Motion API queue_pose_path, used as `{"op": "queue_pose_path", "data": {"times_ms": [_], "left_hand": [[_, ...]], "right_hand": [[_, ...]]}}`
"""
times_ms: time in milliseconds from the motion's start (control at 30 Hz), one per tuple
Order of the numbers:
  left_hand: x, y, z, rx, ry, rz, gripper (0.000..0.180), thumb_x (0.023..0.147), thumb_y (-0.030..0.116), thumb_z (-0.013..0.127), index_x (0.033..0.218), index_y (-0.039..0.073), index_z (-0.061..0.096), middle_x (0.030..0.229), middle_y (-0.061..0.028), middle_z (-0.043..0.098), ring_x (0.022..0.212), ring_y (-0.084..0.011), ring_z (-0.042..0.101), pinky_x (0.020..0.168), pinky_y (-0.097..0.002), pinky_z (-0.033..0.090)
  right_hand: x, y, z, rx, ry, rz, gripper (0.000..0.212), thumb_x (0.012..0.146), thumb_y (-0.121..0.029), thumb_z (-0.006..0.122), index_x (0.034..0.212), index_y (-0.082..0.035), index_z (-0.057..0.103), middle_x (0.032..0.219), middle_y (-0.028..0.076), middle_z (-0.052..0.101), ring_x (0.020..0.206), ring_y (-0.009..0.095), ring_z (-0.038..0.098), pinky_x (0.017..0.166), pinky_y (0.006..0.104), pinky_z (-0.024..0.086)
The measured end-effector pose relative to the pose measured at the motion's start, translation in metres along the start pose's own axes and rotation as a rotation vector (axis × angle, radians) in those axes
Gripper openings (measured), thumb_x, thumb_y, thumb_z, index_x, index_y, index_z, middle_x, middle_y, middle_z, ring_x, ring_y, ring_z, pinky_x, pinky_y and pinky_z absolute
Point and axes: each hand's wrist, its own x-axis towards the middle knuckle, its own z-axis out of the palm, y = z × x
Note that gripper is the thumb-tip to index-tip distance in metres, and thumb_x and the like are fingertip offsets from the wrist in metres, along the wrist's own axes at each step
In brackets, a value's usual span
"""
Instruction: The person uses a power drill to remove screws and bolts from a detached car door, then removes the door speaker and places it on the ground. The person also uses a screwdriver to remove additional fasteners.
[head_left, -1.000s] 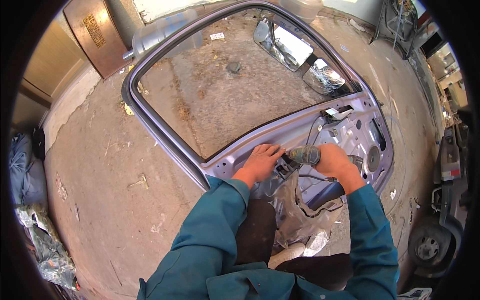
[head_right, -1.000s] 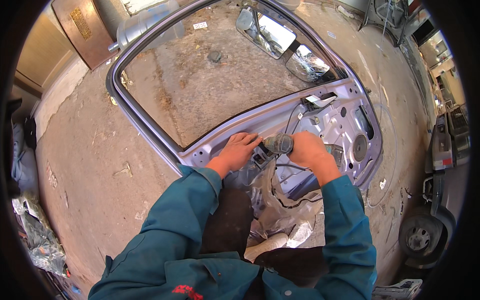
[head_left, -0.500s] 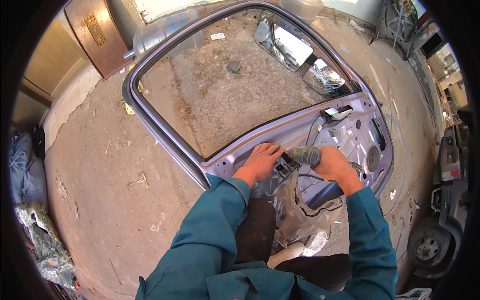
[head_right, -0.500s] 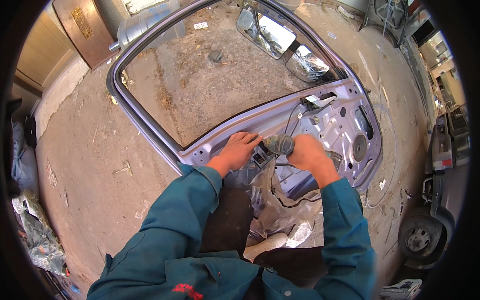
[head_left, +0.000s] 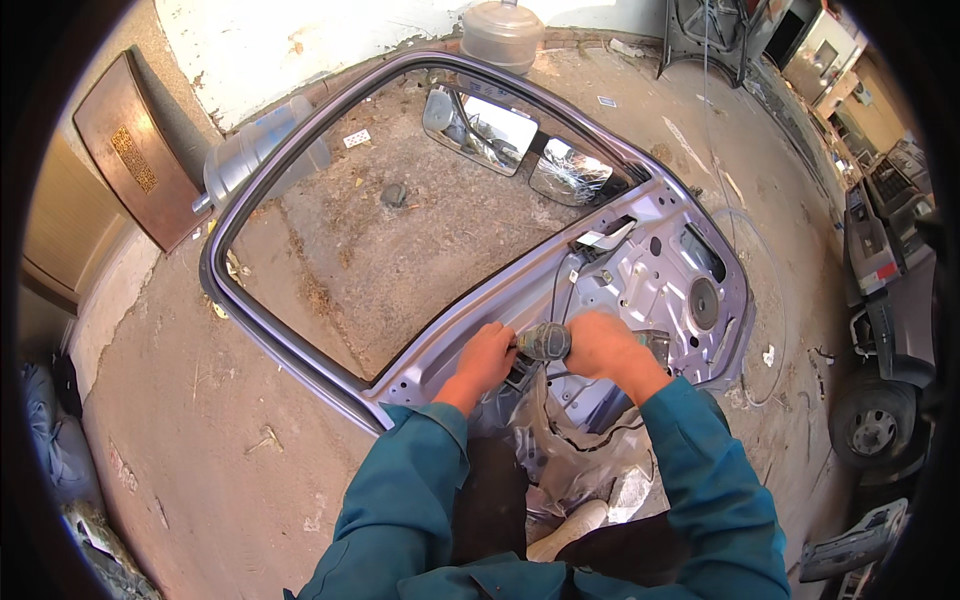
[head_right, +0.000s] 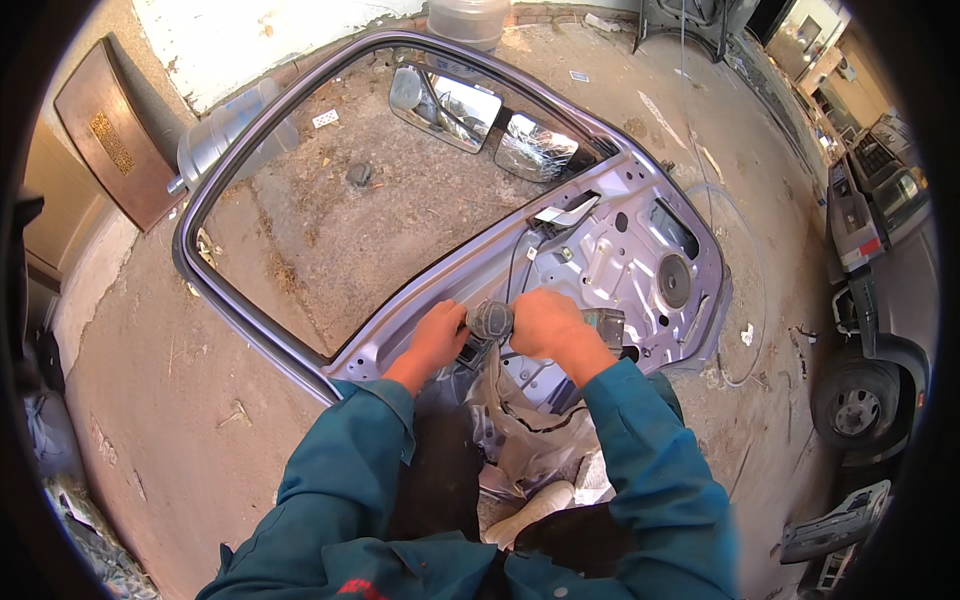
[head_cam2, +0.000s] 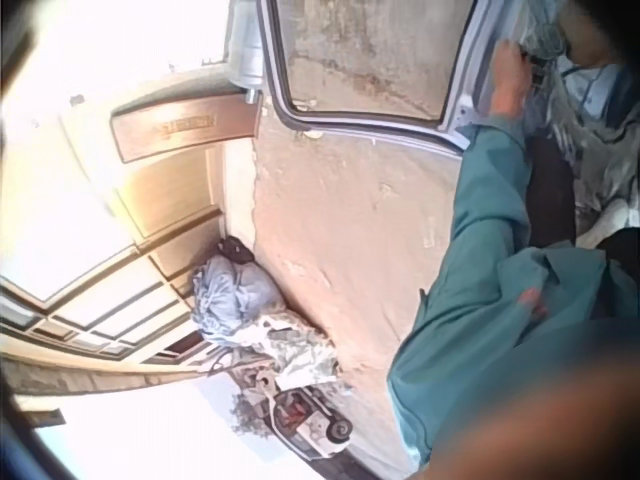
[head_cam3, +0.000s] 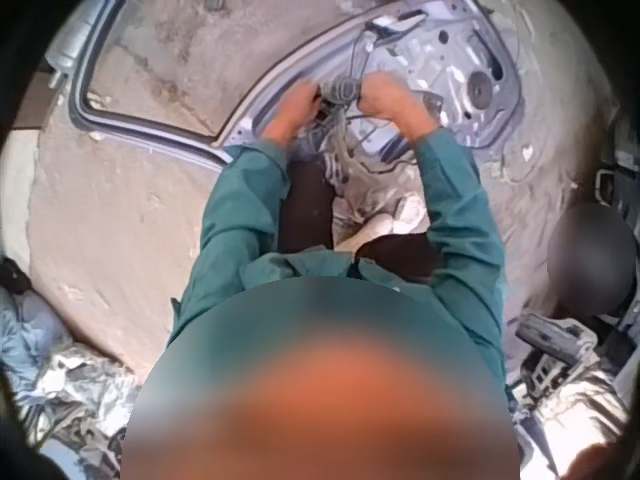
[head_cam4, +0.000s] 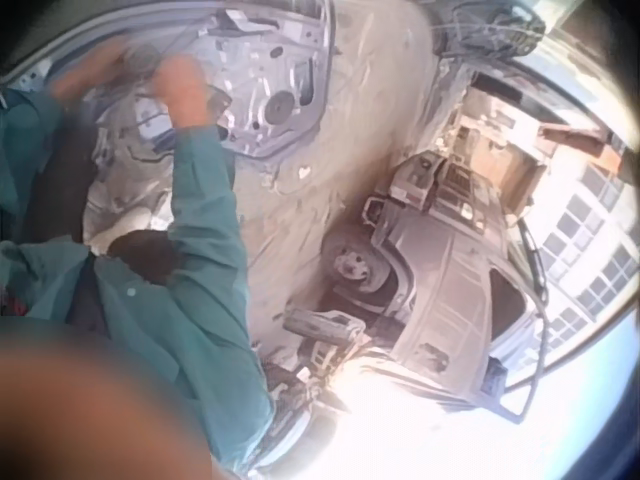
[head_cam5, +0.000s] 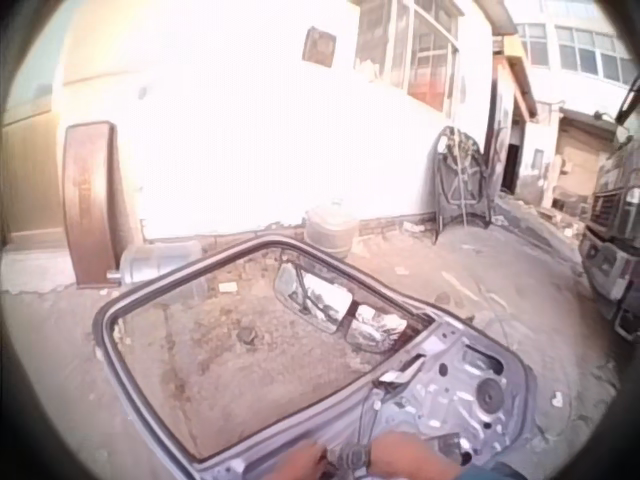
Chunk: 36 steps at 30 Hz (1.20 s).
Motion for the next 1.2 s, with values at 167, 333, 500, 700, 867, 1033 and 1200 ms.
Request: {"op": "queue_pose_path", "data": {"times_ms": [167,333,500,700,867,1033,1200], "left_hand": [[0.01,0.006,-0.006,0.083,-0.045,0.026,0.018,0.089,0.011,0.078,0.101,0.008,0.064,0.101,-0.0119,0.062,0.103,-0.0367,0.066,0.085,-0.0508,0.056],[0.011,0.0,-0.005,0.127,-0.049,0.147,0.018,0.086,0.008,0.075,0.1,0.007,0.064,0.1,-0.0123,0.061,0.103,-0.0364,0.066,0.085,-0.05,0.057],[0.014,-0.002,-0.005,0.145,-0.066,0.211,0.019,0.085,0.009,0.076,0.1,0.007,0.065,0.1,-0.0115,0.061,0.102,-0.0353,0.066,0.084,-0.0482,0.058],[0.014,-0.004,-0.007,0.172,-0.061,0.246,0.018,0.084,0.01,0.076,0.1,0.008,0.067,0.1,-0.0103,0.062,0.099,-0.0341,0.069,0.08,-0.0473,0.06],[0.003,-0.004,-0.014,0.168,0.005,0.239,0.018,0.086,0.012,0.077,0.101,0.008,0.068,0.093,-0.0103,0.065,0.092,-0.0356,0.07,0.078,-0.0483,0.06],[-0.02,-0.02,-0.033,0.102,0.083,0.107,0.016,0.091,0.011,0.077,0.104,0.005,0.07,0.092,-0.0146,0.071,0.089,-0.0382,0.072,0.077,-0.0483,0.059],[-0.057,-0.025,-0.023,-0.356,0.14,-0.414,0.013,0.095,0.007,0.067,0.107,0.002,0.069,0.092,-0.0181,0.072,0.086,-0.0345,0.073,0.08,-0.0399,0.059]], "right_hand": [[0.003,0.003,0.001,-0.026,-0.041,0.009,0.025,0.081,-0.018,0.077,0.102,-0.007,0.085,0.105,0.018,0.082,0.102,0.038,0.08,0.089,0.0475,0.065],[0.001,-0.001,0.002,-0.012,-0.018,0.008,0.023,0.081,-0.017,0.074,0.101,-0.015,0.085,0.1,0.016,0.082,0.098,0.04,0.079,0.088,0.0501,0.063],[-0.003,0.005,0.005,0.017,-0.001,-0.006,0.022,0.081,-0.017,0.074,0.101,-0.015,0.084,0.099,0.017,0.081,0.098,0.04,0.079,0.087,0.0507,0.063],[-0.012,0.0,0.004,0.036,0.01,-0.012,0.024,0.081,-0.016,0.073,0.104,-0.016,0.083,0.099,0.017,0.081,0.099,0.04,0.078,0.087,0.0516,0.062],[-0.024,-0.001,-0.001,0.109,0.046,-0.032,0.024,0.084,-0.022,0.076,0.106,-0.014,0.081,0.099,0.019,0.08,0.099,0.042,0.077,0.087,0.052,0.062],[-0.038,0.021,0.001,0.298,0.068,-0.034,0.027,0.087,-0.03,0.079,0.104,-0.01,0.082,0.1,0.021,0.08,0.098,0.045,0.075,0.089,0.0512,0.062],[-0.037,-0.002,-0.006,0.189,0.019,-0.039,0.024,0.085,-0.024,0.075,0.101,-0.008,0.083,0.099,0.023,0.08,0.099,0.046,0.076,0.09,0.0516,0.062]]}}
